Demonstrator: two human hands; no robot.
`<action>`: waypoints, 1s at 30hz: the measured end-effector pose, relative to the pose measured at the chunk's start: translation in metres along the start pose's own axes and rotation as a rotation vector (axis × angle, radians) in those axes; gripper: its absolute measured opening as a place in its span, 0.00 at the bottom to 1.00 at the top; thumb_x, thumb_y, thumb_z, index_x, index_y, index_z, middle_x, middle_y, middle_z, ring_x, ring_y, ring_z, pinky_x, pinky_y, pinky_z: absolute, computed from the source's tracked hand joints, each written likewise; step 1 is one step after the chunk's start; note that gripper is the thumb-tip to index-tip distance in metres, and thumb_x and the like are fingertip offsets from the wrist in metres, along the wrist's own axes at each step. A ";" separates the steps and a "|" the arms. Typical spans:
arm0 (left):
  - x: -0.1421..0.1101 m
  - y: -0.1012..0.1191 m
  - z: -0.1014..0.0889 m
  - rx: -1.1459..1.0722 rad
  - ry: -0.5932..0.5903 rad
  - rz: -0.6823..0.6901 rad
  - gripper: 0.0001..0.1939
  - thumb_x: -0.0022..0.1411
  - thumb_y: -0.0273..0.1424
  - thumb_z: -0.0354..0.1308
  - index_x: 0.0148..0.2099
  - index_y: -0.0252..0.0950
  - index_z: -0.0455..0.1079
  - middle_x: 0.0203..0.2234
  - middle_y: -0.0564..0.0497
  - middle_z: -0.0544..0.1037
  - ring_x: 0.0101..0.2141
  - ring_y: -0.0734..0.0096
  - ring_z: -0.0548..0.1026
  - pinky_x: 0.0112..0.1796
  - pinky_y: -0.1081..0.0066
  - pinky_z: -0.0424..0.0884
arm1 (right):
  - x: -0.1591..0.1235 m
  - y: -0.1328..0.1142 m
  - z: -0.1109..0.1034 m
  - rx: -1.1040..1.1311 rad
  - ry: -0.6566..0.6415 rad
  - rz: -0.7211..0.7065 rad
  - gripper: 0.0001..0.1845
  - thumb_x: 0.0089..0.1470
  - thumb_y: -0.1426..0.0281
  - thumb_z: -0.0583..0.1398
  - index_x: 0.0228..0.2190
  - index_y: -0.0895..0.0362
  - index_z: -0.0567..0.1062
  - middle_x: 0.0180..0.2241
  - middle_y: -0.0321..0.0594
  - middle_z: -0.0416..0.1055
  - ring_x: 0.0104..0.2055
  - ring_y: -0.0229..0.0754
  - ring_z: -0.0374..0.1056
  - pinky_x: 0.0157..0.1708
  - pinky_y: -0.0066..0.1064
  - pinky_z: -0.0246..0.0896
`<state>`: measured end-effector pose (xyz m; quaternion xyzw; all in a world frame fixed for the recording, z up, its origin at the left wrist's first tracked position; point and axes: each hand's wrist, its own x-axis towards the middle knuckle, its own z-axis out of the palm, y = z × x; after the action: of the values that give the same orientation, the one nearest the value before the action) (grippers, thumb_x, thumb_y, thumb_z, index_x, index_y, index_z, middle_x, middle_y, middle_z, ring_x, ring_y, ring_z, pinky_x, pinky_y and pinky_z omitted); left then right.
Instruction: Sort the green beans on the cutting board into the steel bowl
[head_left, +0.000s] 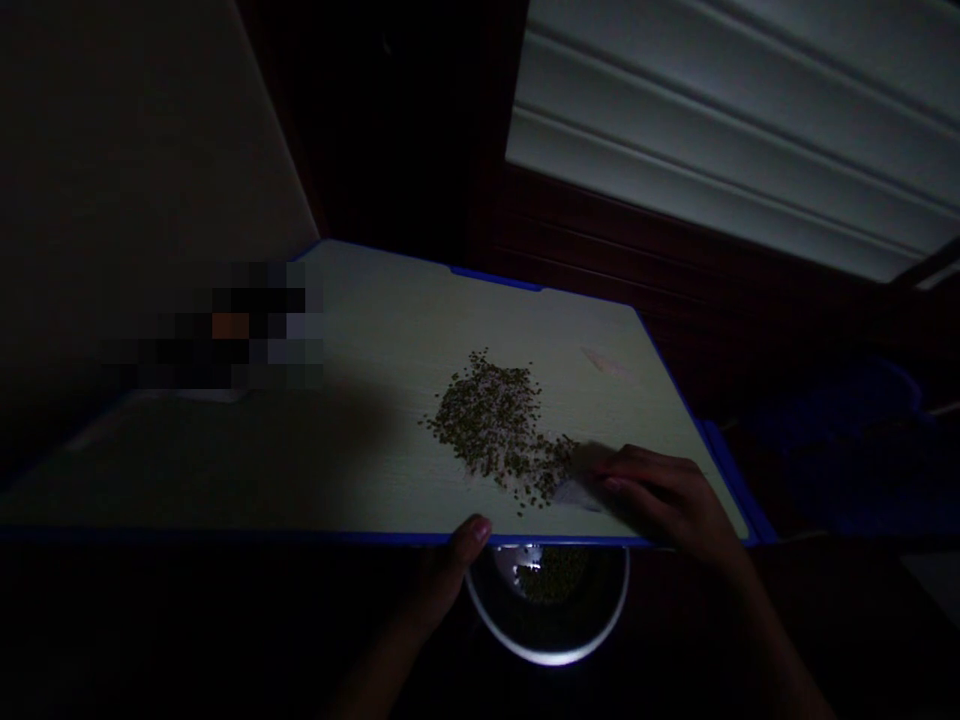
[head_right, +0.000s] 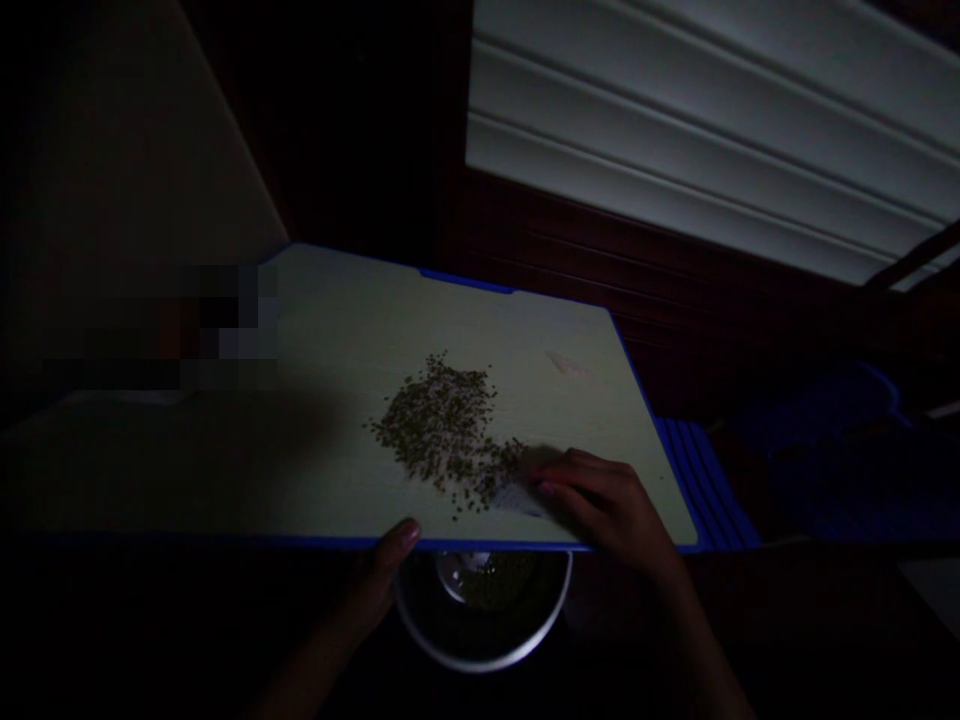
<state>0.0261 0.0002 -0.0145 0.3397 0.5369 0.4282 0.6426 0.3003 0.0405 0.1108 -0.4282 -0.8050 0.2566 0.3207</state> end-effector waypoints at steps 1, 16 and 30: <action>0.000 0.001 0.000 -0.009 0.007 0.006 0.31 0.50 0.61 0.61 0.39 0.40 0.83 0.47 0.42 0.86 0.57 0.38 0.76 0.63 0.49 0.62 | 0.000 0.000 0.000 0.001 -0.011 -0.007 0.10 0.65 0.69 0.62 0.45 0.49 0.83 0.38 0.39 0.82 0.38 0.40 0.77 0.37 0.32 0.72; 0.006 -0.015 -0.006 -0.087 0.080 -0.145 0.29 0.44 0.57 0.67 0.39 0.39 0.81 0.51 0.39 0.84 0.63 0.35 0.70 0.65 0.46 0.60 | 0.003 -0.005 0.001 0.055 -0.044 -0.111 0.13 0.64 0.73 0.63 0.46 0.48 0.84 0.41 0.38 0.84 0.40 0.41 0.79 0.39 0.33 0.75; 0.001 -0.005 -0.002 -0.072 0.049 -0.094 0.27 0.47 0.58 0.65 0.37 0.40 0.80 0.45 0.41 0.87 0.58 0.36 0.75 0.63 0.48 0.62 | 0.000 -0.003 0.000 0.070 -0.015 -0.082 0.10 0.63 0.71 0.64 0.44 0.50 0.85 0.39 0.40 0.84 0.39 0.43 0.80 0.37 0.32 0.75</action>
<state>0.0247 -0.0009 -0.0198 0.2800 0.5520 0.4248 0.6606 0.2984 0.0395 0.1126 -0.3813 -0.8148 0.2744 0.3397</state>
